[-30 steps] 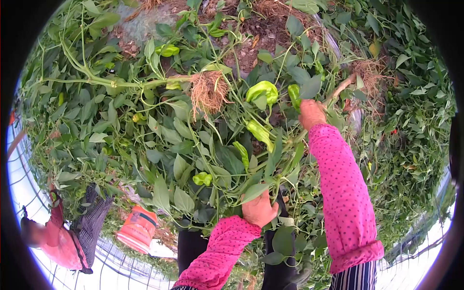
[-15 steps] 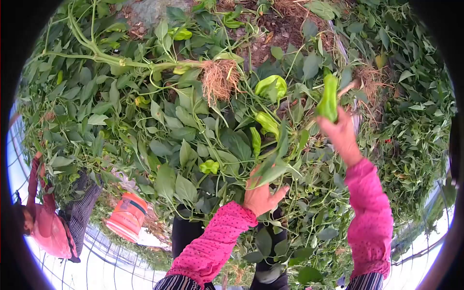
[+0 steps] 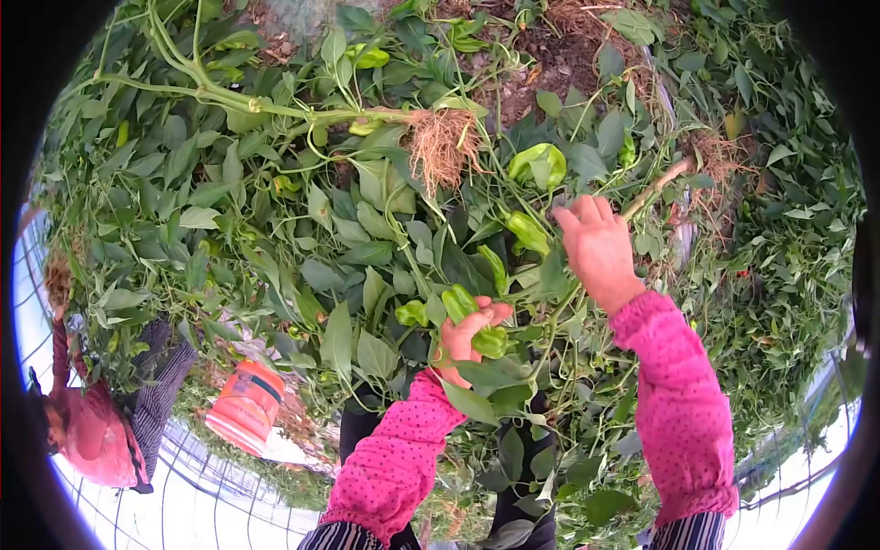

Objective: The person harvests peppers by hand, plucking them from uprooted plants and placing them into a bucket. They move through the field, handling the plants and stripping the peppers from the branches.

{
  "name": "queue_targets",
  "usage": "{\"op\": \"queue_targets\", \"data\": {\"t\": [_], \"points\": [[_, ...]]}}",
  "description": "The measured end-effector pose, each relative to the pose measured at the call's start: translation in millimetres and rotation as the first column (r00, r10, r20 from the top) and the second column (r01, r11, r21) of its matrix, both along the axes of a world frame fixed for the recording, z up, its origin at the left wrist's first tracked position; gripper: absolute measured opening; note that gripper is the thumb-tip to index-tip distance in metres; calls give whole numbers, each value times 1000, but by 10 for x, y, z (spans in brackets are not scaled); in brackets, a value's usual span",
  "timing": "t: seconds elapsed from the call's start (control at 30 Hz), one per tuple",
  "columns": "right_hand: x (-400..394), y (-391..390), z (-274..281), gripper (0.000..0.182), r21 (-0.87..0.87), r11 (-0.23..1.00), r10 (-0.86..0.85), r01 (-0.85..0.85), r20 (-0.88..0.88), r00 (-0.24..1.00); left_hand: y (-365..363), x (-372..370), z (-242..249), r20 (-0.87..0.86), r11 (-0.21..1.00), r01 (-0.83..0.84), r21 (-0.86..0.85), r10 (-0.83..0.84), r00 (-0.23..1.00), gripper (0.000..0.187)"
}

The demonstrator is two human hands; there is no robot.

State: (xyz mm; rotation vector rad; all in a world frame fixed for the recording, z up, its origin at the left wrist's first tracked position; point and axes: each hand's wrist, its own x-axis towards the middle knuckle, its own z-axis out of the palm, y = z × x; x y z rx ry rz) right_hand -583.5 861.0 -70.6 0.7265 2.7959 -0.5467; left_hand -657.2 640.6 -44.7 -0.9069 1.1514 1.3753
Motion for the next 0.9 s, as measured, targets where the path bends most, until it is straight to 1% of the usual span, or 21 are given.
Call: {"op": "queue_targets", "data": {"t": [0.03, 0.1, 0.13, 0.17, 0.23, 0.27, 0.33, 0.4, 0.43, 0.47, 0.5, 0.53, 0.57, 0.63, 0.67, 0.7, 0.73, 0.8, 0.83, 0.87, 0.9], "points": [[-27, 27, -225, 16, -2, 1000, 2, -2, 0, 1000, -44, 1, -14, -12, 999, 16, 37, -16, 1000, 25], [-49, 20, -630, 18, 191, 947, 232, -258, 144, 962, -73, -30, -7, -20, 997, 46, 64, -45, 999, 26], [-56, 17, -719, 18, 185, 948, 235, -260, 144, 961, -93, -32, -1, -24, 992, 81, 98, -79, 997, 27], [-51, 16, -788, 21, 181, 939, 257, -294, 202, 945, -225, 36, -98, -49, 965, -4, 261, 18, 999, 32], [-73, 8, -783, 22, 142, 925, 298, -352, 301, 906, -311, 124, -254, -76, 964, 20, 266, 0, 997, 36], [-76, -4, -739, 22, 142, 924, 302, -356, 302, 904, -348, 160, -294, -105, 962, 50, 270, -22, 994, 40], [-63, -27, -626, 16, 161, 888, 368, -431, 314, 875, -342, 146, -237, -72, 948, -19, 317, 44, 996, 40], [-14, -75, -494, 14, 222, 856, 397, -468, 297, 868, -303, 141, -231, -184, 935, 77, 346, -13, 983, 38], [-2, -100, -436, 13, 158, 886, 357, -436, 365, 860, -275, 163, -231, -179, 934, 75, 348, -12, 984, 38], [2, -106, -381, 12, 103, 913, 316, -394, 432, 845, -221, 176, -254, -115, 974, 82, 209, -59, 992, 37], [19, -126, -315, 13, 56, 971, 187, -234, 438, 879, -183, 148, -267, -46, 993, 100, 64, -98, 994, 36], [30, -134, -181, 16, -48, 999, 36, -15, 484, 874, -170, 95, -244, -48, 993, 99, 64, -96, 994, 36], [87, -151, -49, 20, -142, 969, -97, 205, 543, 834, -166, 70, -214, -65, 985, 152, 82, -147, 987, 35], [548, -228, 40, 26, -278, 820, -285, 500, 559, 778, -152, 54, -214, -65, 974, 202, 105, -196, 979, 31], [742, -304, 186, 27, -316, 757, -402, 572, 465, 789, -241, 115, -305, -61, 975, 194, 107, -189, 980, 31], [884, -379, 333, 29, -364, 685, -516, 631, 370, 773, -406, 230, -480, -52, 988, 127, 92, -122, 991, 31], [900, -402, 485, 29, -359, 687, -514, 632, 375, 772, -564, 354, -653, -44, 995, 62, 78, -59, 997, 30], [793, -415, 853, 31, -522, 264, -776, 811, 385, 501, -656, 458, -742, -79, 997, 10, 78, -4, 997, 32], [755, -461, 986, 31, -519, 260, -780, 814, 384, 494, -587, 386, -656, -5, 991, -88, 96, 89, 996, 33], [711, -519, 1108, 31, -662, -122, -809, 740, 498, 312, -527, 311, -561, 31, 985, -139, 101, 137, 990, 33], [690, -611, 1211, 32, -699, -479, -753, 532, 638, 160, -451, 224, -448, 67, 976, -190, 103, 184, 981, 34]]}}
